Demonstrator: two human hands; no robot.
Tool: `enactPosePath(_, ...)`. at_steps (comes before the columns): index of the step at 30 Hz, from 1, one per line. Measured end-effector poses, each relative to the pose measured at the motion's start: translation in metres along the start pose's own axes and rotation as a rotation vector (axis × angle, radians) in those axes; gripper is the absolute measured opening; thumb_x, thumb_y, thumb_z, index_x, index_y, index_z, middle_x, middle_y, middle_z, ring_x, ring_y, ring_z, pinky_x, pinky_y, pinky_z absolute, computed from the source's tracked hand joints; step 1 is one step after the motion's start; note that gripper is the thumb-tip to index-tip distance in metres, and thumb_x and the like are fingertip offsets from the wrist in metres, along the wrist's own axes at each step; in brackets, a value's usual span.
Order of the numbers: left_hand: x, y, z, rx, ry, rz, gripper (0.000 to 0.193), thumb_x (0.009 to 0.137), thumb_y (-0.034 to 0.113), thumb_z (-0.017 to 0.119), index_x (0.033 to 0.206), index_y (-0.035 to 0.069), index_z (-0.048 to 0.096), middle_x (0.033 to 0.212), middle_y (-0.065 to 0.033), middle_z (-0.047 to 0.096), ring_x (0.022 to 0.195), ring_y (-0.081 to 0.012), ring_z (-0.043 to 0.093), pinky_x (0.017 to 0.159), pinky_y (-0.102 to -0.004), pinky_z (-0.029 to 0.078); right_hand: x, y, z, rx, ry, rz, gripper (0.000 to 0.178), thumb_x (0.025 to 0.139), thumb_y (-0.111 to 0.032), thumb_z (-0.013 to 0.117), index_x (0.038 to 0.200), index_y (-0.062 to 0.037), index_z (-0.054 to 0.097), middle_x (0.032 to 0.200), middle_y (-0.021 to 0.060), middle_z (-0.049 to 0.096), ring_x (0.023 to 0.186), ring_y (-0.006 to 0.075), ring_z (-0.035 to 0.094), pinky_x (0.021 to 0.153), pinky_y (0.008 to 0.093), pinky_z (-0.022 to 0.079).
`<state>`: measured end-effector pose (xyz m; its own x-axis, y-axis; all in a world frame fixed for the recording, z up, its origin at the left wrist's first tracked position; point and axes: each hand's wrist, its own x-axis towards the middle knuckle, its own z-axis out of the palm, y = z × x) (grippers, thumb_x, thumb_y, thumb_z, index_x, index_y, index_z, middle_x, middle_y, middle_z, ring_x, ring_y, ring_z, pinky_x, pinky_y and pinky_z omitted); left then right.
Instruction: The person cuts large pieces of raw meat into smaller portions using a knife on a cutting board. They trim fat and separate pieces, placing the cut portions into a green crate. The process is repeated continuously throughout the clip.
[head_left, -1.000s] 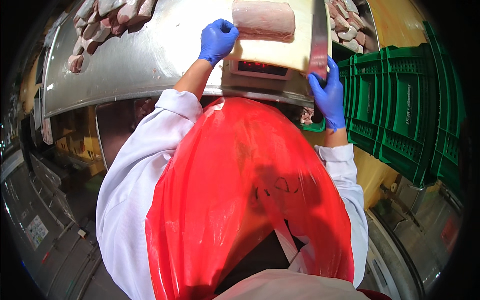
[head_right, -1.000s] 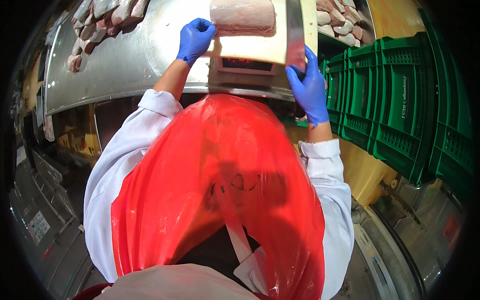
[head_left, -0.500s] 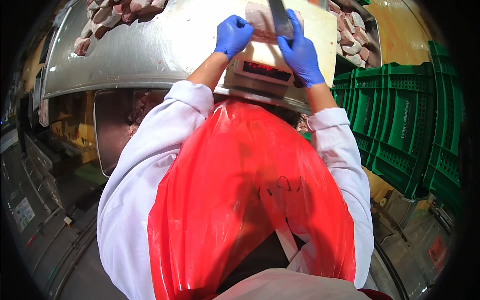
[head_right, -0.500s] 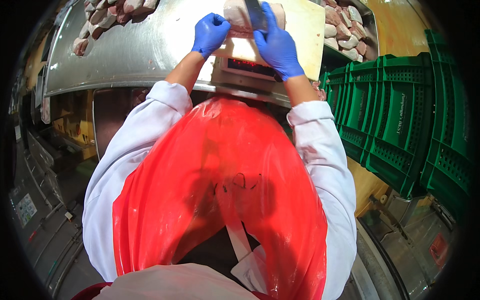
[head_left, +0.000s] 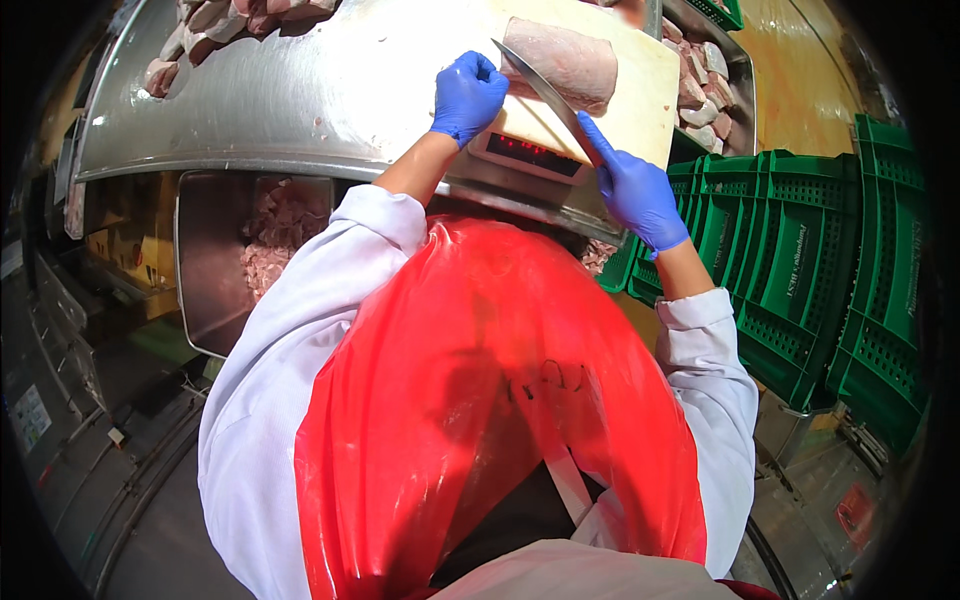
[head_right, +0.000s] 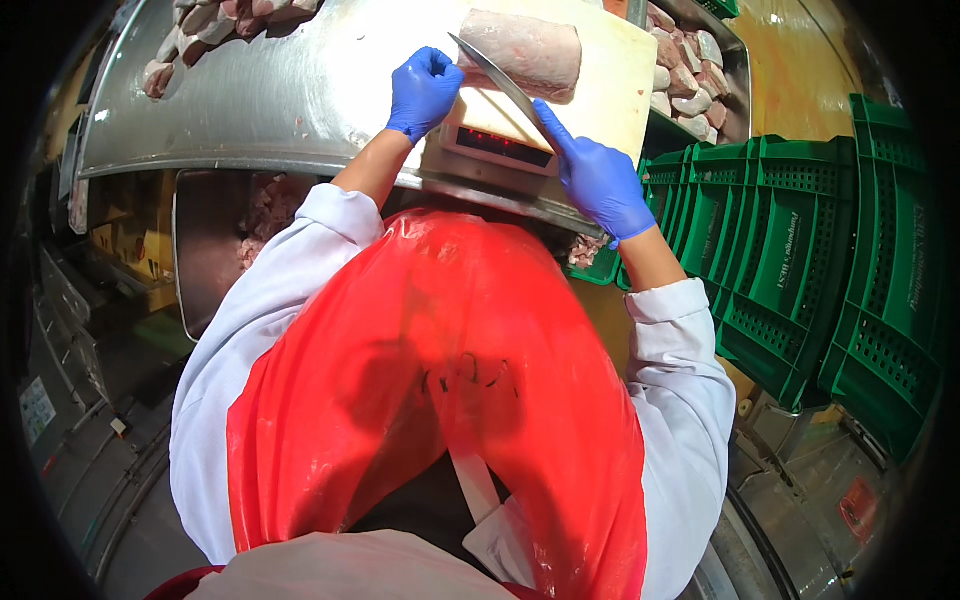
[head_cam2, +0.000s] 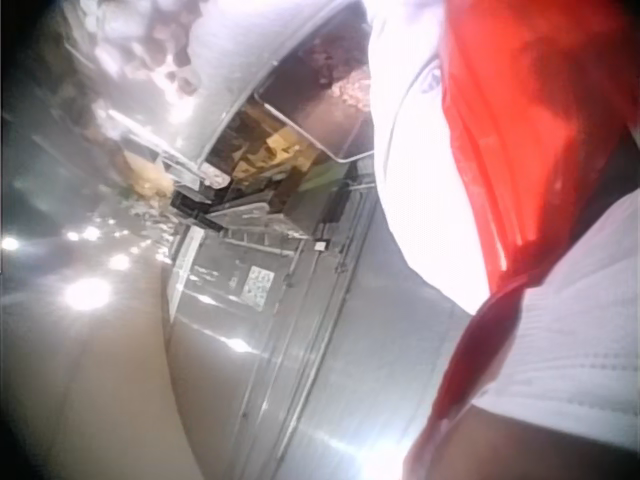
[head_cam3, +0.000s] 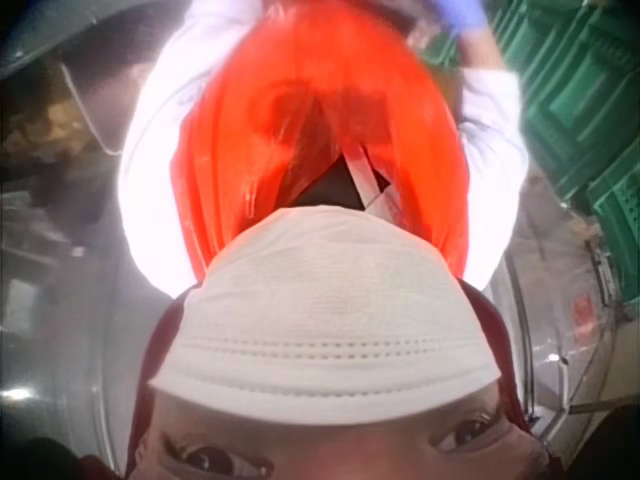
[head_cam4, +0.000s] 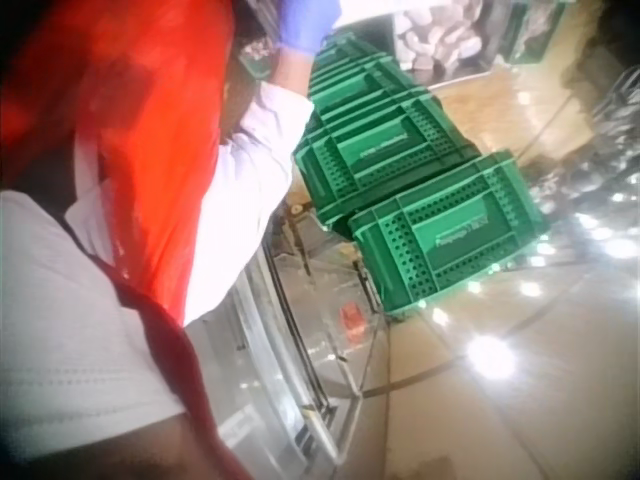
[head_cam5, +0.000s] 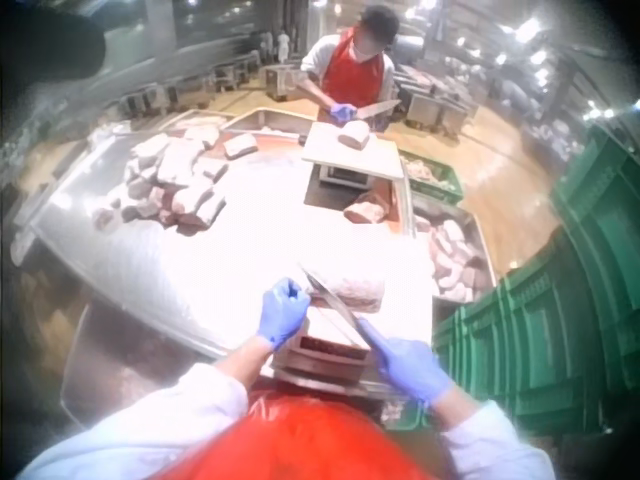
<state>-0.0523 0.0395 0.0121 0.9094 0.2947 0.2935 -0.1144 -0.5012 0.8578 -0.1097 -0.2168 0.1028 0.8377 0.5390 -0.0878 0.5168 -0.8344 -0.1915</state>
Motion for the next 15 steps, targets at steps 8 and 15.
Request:
enactPosePath(8, -0.005, 0.001, -0.006, -0.223, 0.115, -0.008, 0.011, 0.083, 0.007, 0.072, 0.084, 0.003, 0.062, 0.072, -0.0003, 0.063, 0.065, -0.0066, 0.057, 0.063, -0.0245, 0.05, 0.108, -0.042, -0.002, 0.049, 0.201, -0.08, 0.076, 0.091, -0.013, 0.055, 0.158, -0.0338, 0.026, 0.089, 0.0169, 0.071, 0.078, 0.0384, 0.069, 0.068, 0.0491, 0.055)
enactPosePath(15, -0.007, -0.01, -0.03, -0.24, 0.198, -0.053, 0.019, 0.084, 0.007, 0.076, 0.095, 0.003, 0.062, 0.081, -0.0011, 0.065, 0.068, -0.0072, 0.057, 0.064, -0.0248, 0.051, -0.018, 0.002, -0.025, -0.112, -0.18, 0.022, 0.083, 0.086, -0.01, 0.06, 0.158, -0.0331, 0.027, 0.088, 0.0174, 0.07, 0.07, 0.0381, 0.067, 0.065, 0.0473, 0.055)
